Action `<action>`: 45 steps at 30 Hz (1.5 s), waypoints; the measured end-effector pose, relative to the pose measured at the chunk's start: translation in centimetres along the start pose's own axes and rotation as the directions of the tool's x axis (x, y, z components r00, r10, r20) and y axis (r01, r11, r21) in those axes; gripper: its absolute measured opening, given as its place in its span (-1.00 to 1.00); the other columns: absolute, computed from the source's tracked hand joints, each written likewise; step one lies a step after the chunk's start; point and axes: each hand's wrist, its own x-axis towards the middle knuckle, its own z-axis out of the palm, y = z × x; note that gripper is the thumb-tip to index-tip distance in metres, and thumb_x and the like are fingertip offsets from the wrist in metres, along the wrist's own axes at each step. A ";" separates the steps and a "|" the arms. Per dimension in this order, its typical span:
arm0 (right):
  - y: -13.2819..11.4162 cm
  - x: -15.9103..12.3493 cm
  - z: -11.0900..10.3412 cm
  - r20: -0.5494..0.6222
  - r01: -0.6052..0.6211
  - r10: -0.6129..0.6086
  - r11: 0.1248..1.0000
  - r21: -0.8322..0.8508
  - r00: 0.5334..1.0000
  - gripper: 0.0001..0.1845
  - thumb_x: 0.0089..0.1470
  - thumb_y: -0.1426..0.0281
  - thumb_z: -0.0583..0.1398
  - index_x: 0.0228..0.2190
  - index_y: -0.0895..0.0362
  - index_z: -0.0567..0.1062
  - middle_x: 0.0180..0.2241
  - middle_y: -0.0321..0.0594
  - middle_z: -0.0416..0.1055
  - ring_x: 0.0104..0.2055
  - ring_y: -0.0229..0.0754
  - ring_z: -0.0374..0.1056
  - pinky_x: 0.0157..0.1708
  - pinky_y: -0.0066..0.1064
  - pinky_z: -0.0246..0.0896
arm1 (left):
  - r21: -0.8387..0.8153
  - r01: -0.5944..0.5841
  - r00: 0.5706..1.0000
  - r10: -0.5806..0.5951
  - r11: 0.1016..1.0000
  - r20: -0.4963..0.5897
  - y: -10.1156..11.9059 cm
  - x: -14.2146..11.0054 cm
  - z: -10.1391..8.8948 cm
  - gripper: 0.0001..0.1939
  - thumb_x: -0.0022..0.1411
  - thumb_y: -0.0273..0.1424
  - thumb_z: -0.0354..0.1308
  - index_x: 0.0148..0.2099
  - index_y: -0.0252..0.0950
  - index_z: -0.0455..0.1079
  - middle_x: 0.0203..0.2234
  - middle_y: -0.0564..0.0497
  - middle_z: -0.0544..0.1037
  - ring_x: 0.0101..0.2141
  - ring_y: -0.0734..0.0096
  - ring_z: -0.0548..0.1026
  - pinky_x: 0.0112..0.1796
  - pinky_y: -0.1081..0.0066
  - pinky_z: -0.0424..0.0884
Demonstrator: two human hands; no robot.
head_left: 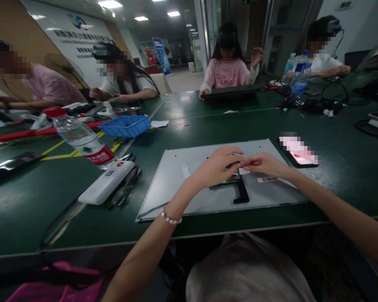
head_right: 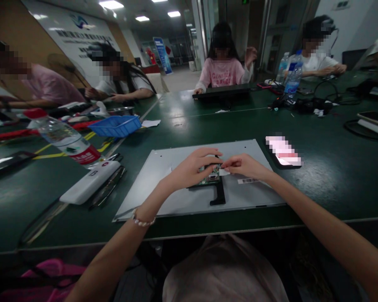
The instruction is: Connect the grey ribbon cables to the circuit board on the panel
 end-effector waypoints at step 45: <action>-1.7 -1.5 1.6 -0.080 0.187 -0.272 0.819 -0.543 0.959 -0.86 -0.02 0.42 0.17 -0.39 0.08 0.55 -0.38 -0.25 0.52 -0.35 -0.18 0.40 -0.33 -0.37 0.24 | -0.022 -0.061 0.993 0.063 0.998 0.104 -0.5 -1.4 2.9 -0.71 0.18 -0.55 -0.03 -0.10 -0.36 0.43 -0.09 -0.16 0.47 0.00 0.26 0.38 0.06 0.22 0.27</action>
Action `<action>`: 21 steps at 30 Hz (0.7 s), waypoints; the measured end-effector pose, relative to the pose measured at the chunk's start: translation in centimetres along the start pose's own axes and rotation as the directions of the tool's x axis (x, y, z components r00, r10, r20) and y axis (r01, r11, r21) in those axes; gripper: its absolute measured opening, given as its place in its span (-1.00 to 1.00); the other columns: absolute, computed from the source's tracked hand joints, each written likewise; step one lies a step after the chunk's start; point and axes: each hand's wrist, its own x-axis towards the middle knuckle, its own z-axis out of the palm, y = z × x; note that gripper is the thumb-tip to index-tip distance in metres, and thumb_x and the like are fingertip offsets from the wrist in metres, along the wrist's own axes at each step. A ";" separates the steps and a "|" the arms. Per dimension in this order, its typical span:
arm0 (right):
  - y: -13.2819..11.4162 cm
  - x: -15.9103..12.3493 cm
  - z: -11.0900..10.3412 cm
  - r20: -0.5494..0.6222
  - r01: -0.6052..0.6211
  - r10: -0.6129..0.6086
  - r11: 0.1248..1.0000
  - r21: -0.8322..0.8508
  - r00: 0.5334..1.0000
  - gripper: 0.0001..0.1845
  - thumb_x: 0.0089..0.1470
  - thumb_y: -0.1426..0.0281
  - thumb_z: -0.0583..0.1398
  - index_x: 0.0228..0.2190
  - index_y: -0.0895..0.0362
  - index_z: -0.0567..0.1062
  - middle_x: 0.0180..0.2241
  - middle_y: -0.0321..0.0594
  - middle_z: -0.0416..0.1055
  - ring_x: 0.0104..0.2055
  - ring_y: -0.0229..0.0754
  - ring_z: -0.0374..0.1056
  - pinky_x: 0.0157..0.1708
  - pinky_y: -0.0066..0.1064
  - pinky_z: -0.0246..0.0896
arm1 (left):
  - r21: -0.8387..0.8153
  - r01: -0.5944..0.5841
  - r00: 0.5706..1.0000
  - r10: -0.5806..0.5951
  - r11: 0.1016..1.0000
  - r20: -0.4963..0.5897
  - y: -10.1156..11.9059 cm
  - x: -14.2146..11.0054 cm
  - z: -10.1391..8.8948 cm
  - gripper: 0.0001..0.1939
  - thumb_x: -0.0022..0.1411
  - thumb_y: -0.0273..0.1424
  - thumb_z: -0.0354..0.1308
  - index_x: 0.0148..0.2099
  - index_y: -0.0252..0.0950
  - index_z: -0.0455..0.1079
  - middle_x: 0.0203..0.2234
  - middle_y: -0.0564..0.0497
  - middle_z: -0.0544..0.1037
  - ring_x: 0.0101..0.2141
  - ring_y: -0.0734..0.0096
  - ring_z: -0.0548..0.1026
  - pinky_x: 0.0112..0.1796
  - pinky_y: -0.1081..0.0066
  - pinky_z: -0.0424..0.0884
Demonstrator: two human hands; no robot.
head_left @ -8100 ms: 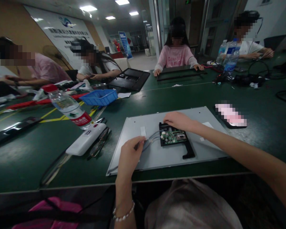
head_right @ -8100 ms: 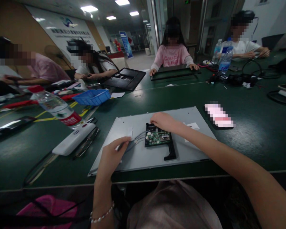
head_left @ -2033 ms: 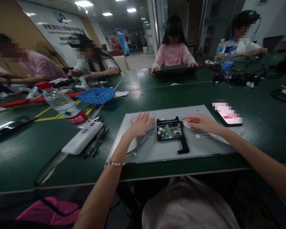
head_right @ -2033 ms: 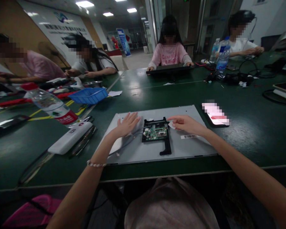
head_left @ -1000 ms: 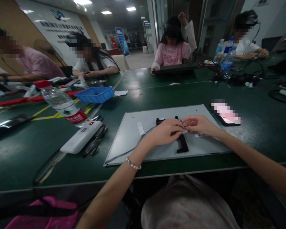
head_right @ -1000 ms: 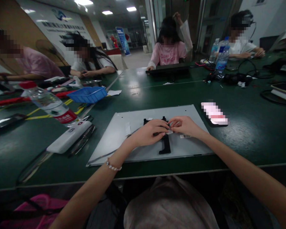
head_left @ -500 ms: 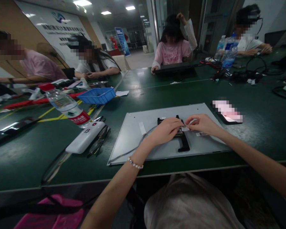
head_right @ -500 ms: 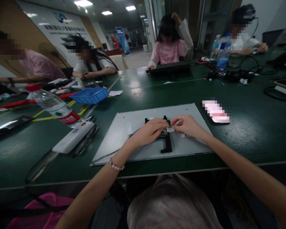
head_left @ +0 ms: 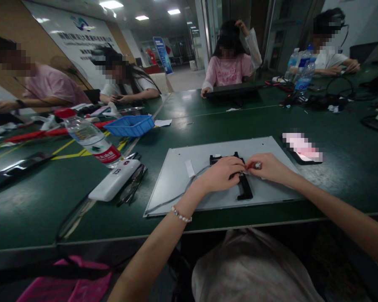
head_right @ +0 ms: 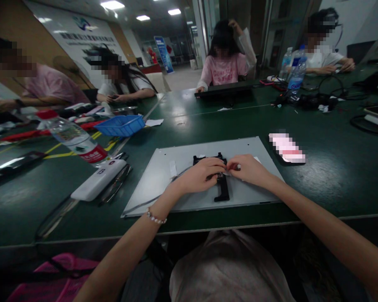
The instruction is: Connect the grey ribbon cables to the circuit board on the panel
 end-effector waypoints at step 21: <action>0.0 0.0 -0.8 0.118 0.129 -0.126 0.991 -0.020 0.985 -0.80 0.05 0.47 0.14 -0.32 0.07 0.56 -0.23 -0.18 0.50 -0.22 -0.12 0.39 -0.15 -0.25 0.25 | 0.063 0.023 1.000 -0.022 0.998 -0.013 0.0 -0.1 0.3 -0.73 0.31 -0.44 -0.05 -0.05 -0.33 0.42 -0.09 -0.14 0.48 -0.03 0.30 0.39 0.05 0.24 0.27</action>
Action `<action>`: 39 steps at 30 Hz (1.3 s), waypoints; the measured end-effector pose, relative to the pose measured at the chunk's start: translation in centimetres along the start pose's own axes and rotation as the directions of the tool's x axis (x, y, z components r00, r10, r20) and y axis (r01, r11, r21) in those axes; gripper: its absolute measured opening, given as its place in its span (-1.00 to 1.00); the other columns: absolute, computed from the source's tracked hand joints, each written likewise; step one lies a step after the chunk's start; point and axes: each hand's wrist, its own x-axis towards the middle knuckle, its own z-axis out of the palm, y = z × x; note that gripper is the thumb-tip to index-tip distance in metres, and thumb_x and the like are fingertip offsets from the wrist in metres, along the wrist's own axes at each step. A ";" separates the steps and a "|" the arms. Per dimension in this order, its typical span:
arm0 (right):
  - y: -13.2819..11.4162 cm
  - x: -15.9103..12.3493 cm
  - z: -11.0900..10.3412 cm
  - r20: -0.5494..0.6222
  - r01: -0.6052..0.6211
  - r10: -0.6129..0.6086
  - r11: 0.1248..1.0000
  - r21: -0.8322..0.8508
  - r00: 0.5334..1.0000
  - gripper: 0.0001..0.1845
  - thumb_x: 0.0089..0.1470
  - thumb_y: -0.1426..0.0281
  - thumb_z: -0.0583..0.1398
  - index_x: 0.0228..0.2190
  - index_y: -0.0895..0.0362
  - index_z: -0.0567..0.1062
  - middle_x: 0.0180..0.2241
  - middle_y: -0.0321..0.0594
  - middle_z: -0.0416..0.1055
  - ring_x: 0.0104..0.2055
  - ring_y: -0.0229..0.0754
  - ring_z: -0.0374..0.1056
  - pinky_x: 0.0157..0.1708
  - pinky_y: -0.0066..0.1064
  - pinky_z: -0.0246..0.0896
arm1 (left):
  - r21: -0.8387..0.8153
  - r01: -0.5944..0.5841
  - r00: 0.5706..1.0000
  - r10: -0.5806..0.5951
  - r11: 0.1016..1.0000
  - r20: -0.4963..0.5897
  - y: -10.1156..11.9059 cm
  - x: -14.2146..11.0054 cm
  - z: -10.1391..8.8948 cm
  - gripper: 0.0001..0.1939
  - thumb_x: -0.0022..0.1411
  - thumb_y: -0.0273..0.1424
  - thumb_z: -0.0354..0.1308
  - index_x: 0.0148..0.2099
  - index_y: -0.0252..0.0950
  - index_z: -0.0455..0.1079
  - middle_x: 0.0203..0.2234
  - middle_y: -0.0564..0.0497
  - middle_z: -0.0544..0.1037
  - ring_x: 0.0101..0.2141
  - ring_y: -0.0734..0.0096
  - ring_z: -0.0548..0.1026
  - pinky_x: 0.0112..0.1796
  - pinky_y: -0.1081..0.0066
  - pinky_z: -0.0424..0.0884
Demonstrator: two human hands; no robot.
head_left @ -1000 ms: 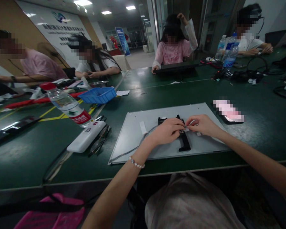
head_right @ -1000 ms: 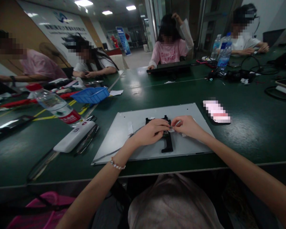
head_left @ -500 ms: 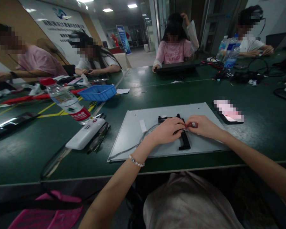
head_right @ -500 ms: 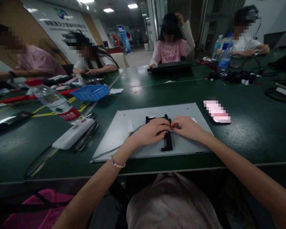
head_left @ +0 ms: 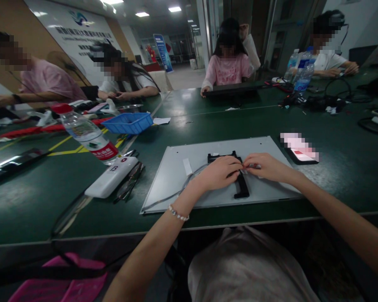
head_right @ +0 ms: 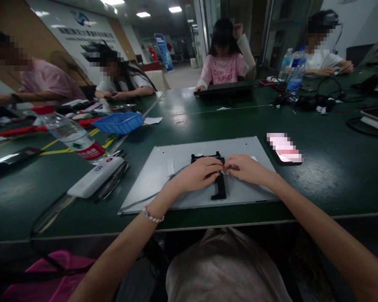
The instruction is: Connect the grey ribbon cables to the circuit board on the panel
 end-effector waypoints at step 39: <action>0.4 -0.4 -1.2 -0.196 -0.064 0.034 0.987 -0.148 0.980 -0.80 0.11 0.43 0.09 -0.30 0.09 0.52 -0.26 -0.18 0.51 -0.22 -0.11 0.40 -0.20 -0.24 0.30 | 0.486 0.754 0.629 -0.699 0.441 -0.340 6.1 -8.9 -2.9 -0.72 0.28 -0.47 -0.10 -0.24 -0.30 0.46 -0.33 -0.11 0.58 -0.25 0.19 0.50 -0.17 0.26 0.27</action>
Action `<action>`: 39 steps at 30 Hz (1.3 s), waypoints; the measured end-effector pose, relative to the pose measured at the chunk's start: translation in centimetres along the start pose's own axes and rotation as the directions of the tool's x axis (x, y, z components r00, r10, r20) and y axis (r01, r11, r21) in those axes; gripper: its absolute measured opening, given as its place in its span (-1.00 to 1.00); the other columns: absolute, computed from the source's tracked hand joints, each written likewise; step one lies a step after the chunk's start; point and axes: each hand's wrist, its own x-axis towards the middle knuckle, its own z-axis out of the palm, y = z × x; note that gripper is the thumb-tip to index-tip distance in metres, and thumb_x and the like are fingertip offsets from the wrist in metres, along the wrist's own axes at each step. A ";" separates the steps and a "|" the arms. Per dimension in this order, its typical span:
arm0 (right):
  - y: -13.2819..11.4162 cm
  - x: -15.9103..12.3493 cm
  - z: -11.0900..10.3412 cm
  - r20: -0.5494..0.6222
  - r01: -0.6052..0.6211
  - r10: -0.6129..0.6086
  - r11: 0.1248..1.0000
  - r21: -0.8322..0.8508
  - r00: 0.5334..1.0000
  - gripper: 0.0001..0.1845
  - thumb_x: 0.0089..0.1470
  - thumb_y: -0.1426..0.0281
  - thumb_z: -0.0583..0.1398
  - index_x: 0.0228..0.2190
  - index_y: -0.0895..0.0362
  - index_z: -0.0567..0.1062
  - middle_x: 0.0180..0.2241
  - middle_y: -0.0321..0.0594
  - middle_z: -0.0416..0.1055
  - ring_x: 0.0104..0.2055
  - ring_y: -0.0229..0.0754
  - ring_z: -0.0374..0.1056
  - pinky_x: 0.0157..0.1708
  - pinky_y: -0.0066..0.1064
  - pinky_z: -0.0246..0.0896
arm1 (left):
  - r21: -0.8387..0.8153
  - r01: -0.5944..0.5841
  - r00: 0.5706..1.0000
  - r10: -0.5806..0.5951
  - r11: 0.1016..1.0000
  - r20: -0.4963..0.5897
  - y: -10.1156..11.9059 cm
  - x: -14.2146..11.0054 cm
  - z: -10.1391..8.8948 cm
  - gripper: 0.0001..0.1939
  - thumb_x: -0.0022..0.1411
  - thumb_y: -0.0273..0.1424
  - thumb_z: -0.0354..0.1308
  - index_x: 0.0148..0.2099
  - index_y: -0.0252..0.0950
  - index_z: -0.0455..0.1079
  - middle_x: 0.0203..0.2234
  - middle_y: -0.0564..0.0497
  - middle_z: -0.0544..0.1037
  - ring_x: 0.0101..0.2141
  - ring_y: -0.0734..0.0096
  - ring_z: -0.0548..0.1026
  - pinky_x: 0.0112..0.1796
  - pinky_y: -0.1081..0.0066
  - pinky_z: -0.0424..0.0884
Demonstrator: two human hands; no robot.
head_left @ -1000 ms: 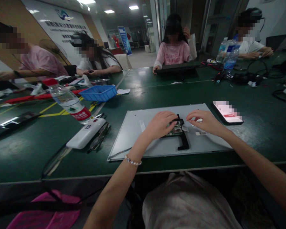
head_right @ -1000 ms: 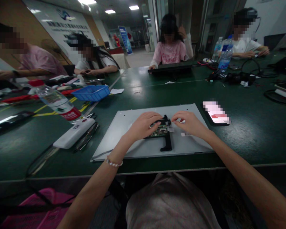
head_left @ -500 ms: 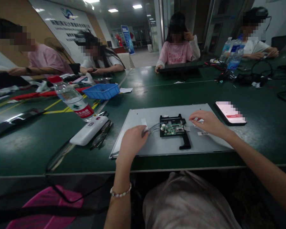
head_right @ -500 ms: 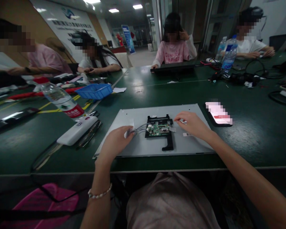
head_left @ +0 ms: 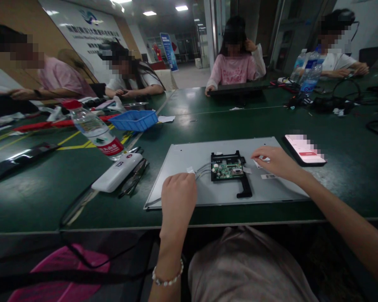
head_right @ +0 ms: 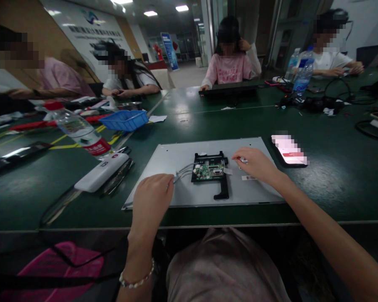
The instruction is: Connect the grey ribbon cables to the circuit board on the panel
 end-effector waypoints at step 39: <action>-0.3 0.0 -0.1 0.112 -0.004 0.006 1.000 -0.019 0.994 -0.78 0.13 0.44 0.08 -0.25 0.10 0.52 -0.23 -0.18 0.51 -0.20 -0.13 0.40 -0.20 -0.32 0.26 | -0.319 0.185 0.979 -0.204 0.930 -0.029 0.1 -0.8 4.3 -0.49 0.29 -0.21 0.01 0.23 -0.27 0.11 0.17 -0.21 0.28 0.16 0.10 0.25 0.11 0.06 0.15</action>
